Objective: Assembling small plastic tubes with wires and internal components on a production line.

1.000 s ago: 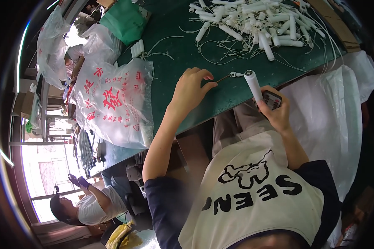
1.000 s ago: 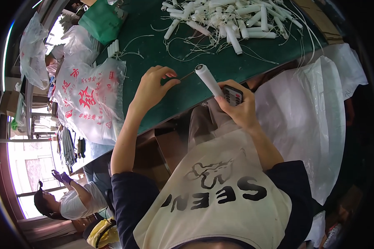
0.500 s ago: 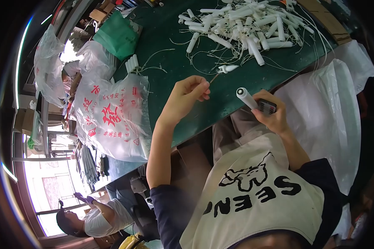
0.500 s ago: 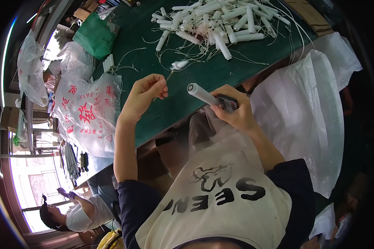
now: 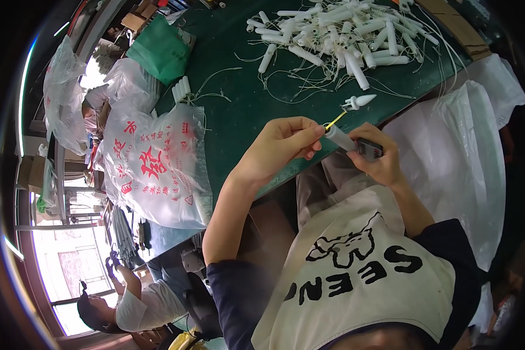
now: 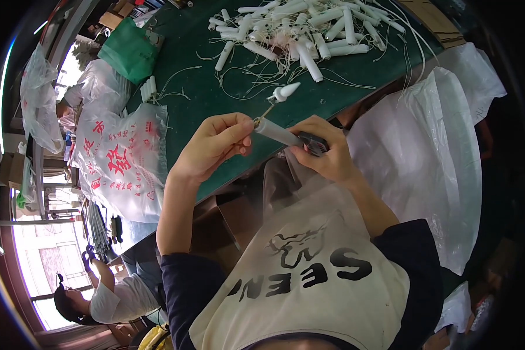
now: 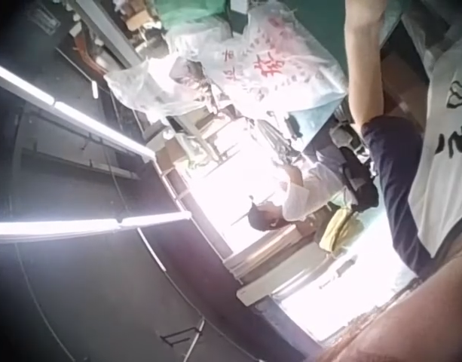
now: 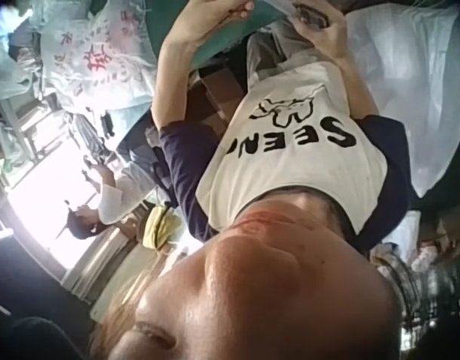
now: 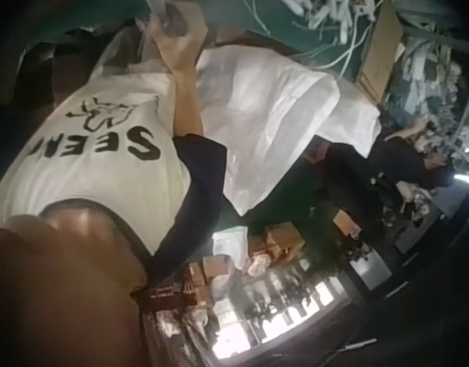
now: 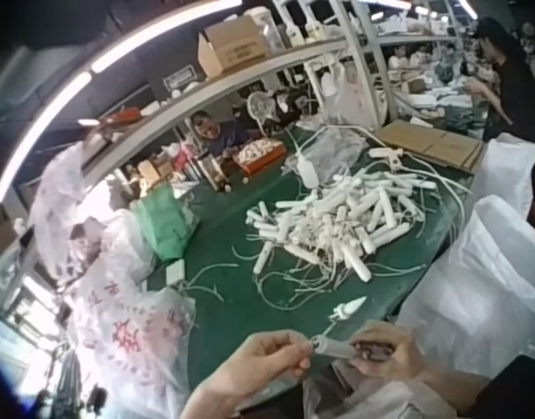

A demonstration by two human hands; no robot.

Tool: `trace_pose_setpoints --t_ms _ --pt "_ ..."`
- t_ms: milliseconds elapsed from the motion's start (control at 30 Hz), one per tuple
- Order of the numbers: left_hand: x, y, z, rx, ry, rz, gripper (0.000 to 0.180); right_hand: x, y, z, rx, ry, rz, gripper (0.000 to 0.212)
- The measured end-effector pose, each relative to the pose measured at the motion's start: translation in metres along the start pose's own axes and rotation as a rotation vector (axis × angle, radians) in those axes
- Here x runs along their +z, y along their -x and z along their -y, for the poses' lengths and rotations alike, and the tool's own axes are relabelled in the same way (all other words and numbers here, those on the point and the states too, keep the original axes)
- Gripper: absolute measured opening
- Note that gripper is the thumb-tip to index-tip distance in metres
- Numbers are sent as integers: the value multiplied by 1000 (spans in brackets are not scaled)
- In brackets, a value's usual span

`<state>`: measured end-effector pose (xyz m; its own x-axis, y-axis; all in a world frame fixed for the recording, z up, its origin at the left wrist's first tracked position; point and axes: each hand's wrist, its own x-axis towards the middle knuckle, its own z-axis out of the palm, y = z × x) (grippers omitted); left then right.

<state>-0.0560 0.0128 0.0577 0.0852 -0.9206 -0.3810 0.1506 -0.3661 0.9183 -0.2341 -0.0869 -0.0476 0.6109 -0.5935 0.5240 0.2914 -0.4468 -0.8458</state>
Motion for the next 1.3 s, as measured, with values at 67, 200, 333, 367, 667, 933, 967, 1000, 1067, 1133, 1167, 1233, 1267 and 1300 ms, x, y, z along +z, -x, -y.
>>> trace_pose_setpoints --t_ms 67,200,333,367,667,933,967,1000,1067,1133,1167,1233,1267,1300 --pt "0 0 0 -8 36 37 17 1 0 0 -20 12 -3 27" --pt "-2 0 5 -19 82 154 21 0 1 0 -30 9 15 27" --pt "4 1 3 -15 121 263 26 -1 1 -1 -43 -19 76 27" --pt "3 2 4 -8 84 244 27 -1 1 -1 -33 -42 94 27" --pt "-11 15 19 11 80 95 26 -26 0 -14 380 -408 -122 18" --pt "-12 24 16 23 49 126 25 -64 -2 -11 516 -313 184 26" --pt "-12 25 15 20 32 128 24 -66 -2 -8 550 -290 241 27" --pt "-12 25 15 16 14 132 24 -68 -3 -6 549 -291 240 27" --pt "-9 25 15 23 2 112 23 -70 -4 -5 600 -164 376 27" --pt "-7 25 14 30 -9 97 22 -70 -3 -4 592 -150 378 27" --pt "-7 24 14 29 -7 97 22 -70 -2 -3 585 -136 382 27" --pt "-6 25 13 27 -7 94 22 -69 -4 -2 569 -131 383 26" --pt "-6 25 14 26 -11 96 22 -69 -5 -1 554 -126 387 24" --pt "-6 25 14 26 -15 99 22 -68 -5 -1 553 -126 385 24"
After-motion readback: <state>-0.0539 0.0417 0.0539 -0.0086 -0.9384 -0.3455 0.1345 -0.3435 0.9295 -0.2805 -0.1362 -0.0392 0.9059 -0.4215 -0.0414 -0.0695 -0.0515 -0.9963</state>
